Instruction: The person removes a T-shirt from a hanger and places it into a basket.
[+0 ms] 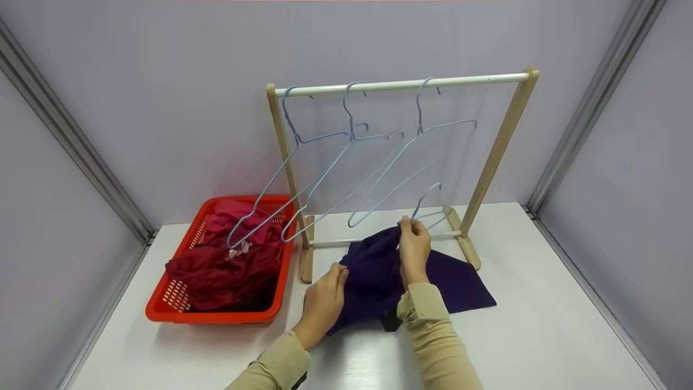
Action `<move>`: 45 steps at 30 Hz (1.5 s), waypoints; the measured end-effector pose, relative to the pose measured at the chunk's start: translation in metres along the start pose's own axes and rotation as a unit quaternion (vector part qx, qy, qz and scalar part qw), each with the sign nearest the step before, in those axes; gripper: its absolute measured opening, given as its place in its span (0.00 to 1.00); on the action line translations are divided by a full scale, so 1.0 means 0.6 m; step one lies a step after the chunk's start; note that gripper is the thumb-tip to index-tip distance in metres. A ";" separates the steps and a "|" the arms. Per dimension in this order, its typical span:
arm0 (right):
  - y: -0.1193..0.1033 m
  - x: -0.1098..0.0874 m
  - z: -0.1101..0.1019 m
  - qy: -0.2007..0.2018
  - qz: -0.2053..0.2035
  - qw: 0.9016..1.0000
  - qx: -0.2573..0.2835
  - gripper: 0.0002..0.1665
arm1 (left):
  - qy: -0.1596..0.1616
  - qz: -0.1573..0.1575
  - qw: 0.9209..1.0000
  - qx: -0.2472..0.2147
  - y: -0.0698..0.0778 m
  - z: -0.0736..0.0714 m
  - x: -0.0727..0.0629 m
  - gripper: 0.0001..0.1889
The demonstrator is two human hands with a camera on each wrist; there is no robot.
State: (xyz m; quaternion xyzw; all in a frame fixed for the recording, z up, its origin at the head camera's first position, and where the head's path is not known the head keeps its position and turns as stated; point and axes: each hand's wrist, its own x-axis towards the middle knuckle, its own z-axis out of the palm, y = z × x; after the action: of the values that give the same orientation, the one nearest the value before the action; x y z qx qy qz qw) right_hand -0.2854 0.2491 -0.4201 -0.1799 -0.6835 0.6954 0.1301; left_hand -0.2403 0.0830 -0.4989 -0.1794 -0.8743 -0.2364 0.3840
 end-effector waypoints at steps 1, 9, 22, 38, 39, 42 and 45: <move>-0.003 0.000 0.001 -0.010 -0.006 1.000 -0.007 0.16 | 0.004 -0.003 1.000 -0.001 -0.003 0.000 -0.001 0.12; -0.017 0.004 0.003 -0.046 -0.026 0.998 -0.026 0.16 | 0.032 -0.006 0.999 -0.008 -0.019 -0.006 0.003 0.09; -0.026 0.032 -0.024 -0.027 -0.068 0.995 0.065 0.05 | 0.025 -0.166 0.975 -0.143 -0.038 -0.020 0.008 0.12; -0.050 0.060 -0.081 -0.235 0.010 0.972 -0.026 0.32 | 0.042 -0.144 0.974 -0.168 -0.070 -0.022 -0.012 0.06; -0.051 0.062 -0.083 -0.234 0.007 0.972 -0.028 0.33 | 0.023 -0.129 0.979 -0.157 -0.072 -0.022 -0.016 0.07; -0.057 0.067 -0.091 -0.227 -0.001 0.973 -0.036 0.34 | -0.031 -0.068 0.991 -0.107 -0.077 -0.020 -0.030 0.07; -0.064 0.071 -0.095 -0.223 0.000 0.974 -0.039 0.33 | -0.102 -0.028 0.992 -0.067 -0.078 -0.017 -0.044 0.07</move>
State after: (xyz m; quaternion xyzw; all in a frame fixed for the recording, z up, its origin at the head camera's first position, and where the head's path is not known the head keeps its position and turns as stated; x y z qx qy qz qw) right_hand -0.3019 0.3200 -0.3846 -0.0256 -0.7221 0.6906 -0.0324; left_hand -0.2409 0.0351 -0.5256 -0.2033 -0.8958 -0.2861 0.2727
